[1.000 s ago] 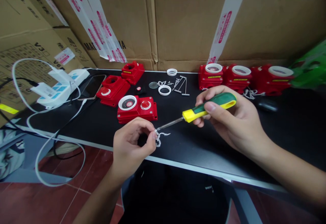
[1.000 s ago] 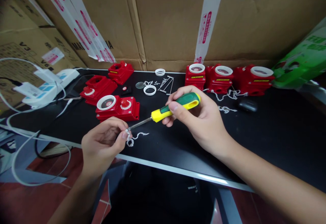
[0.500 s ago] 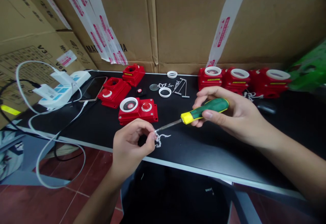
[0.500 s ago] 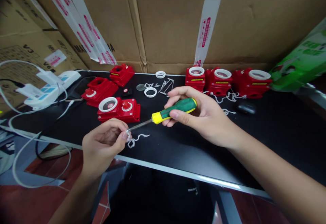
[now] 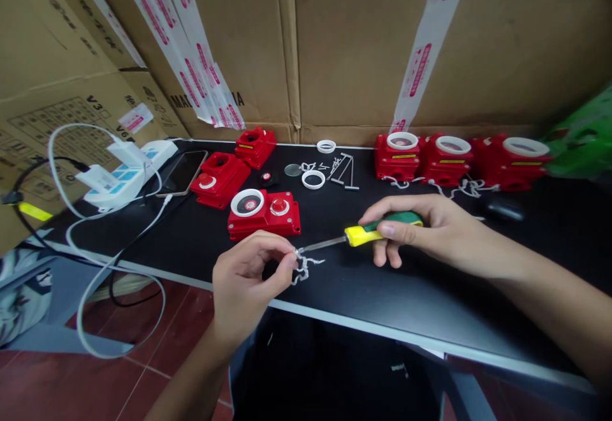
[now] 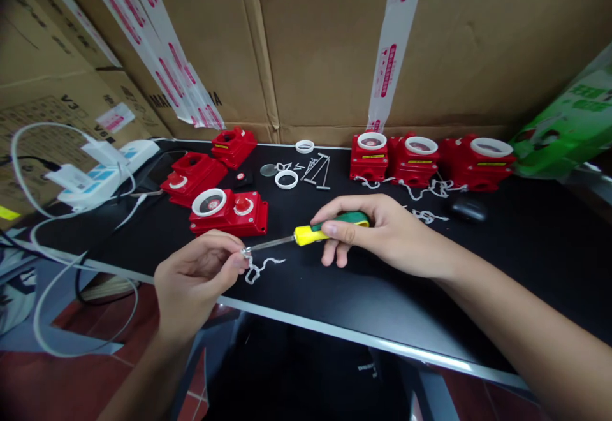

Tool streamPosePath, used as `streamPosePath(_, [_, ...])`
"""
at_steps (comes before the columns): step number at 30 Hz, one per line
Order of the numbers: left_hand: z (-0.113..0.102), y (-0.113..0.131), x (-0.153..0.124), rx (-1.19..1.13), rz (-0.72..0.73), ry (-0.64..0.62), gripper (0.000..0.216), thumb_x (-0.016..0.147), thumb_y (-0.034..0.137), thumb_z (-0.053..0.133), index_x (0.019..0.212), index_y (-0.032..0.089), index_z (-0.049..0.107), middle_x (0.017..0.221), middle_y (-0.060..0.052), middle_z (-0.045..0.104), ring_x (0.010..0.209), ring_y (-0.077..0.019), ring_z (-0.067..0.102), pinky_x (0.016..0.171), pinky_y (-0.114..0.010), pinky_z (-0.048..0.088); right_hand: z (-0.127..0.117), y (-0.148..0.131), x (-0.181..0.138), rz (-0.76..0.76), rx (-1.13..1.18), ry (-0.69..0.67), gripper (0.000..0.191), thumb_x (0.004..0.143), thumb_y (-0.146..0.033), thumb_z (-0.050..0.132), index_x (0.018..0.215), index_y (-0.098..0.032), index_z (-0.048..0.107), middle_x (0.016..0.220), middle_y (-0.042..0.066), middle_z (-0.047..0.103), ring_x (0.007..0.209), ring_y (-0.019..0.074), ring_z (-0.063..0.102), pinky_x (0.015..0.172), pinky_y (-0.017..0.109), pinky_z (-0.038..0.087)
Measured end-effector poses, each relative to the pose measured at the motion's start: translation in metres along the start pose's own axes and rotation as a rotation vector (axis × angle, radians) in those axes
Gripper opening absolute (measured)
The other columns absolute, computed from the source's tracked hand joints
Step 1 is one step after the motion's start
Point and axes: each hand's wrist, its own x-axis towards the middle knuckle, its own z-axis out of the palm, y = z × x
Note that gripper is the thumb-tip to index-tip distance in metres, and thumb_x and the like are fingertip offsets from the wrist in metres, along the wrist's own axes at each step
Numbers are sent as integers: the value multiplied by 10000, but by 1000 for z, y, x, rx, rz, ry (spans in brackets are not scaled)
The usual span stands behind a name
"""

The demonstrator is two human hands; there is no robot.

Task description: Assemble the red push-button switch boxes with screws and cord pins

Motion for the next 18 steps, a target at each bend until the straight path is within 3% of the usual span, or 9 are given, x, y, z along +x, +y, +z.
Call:
streamPosePath(4, [-3,-2,-2,17,-6,-21,144,950,60,764,941,199,801,873,-28,754,749,-141,732,672,-263,625,1,8,1,87,89,-60,388,1014,-516,782,1071,-133,784,818,102,829,613,204,808,516,248,647])
streamPosePath(13, [-2,3,2,-17,-20,-32,208,902,51,782,1049,199,786,953,-39,741,794,-148,731,707,-265,638,1,15,4,122,119,-102,433,1042,-555,728,1063,-128,798,682,26,733,488,130,699,445,201,583])
streamPosePath(16, [-18,9,4,171,58,62,314,910,69,763,1182,228,758,1087,-53,708,882,-162,713,789,-294,634,-1,13,3,125,115,-111,428,1040,-555,730,1053,-132,791,697,29,742,490,124,697,437,190,565])
streamPosePath(18, [-37,11,9,381,197,165,341,917,89,742,1216,251,749,1104,-51,690,943,-186,686,840,-323,610,-3,11,3,119,89,-126,422,1046,-548,726,1060,-131,788,710,32,744,505,124,703,450,190,571])
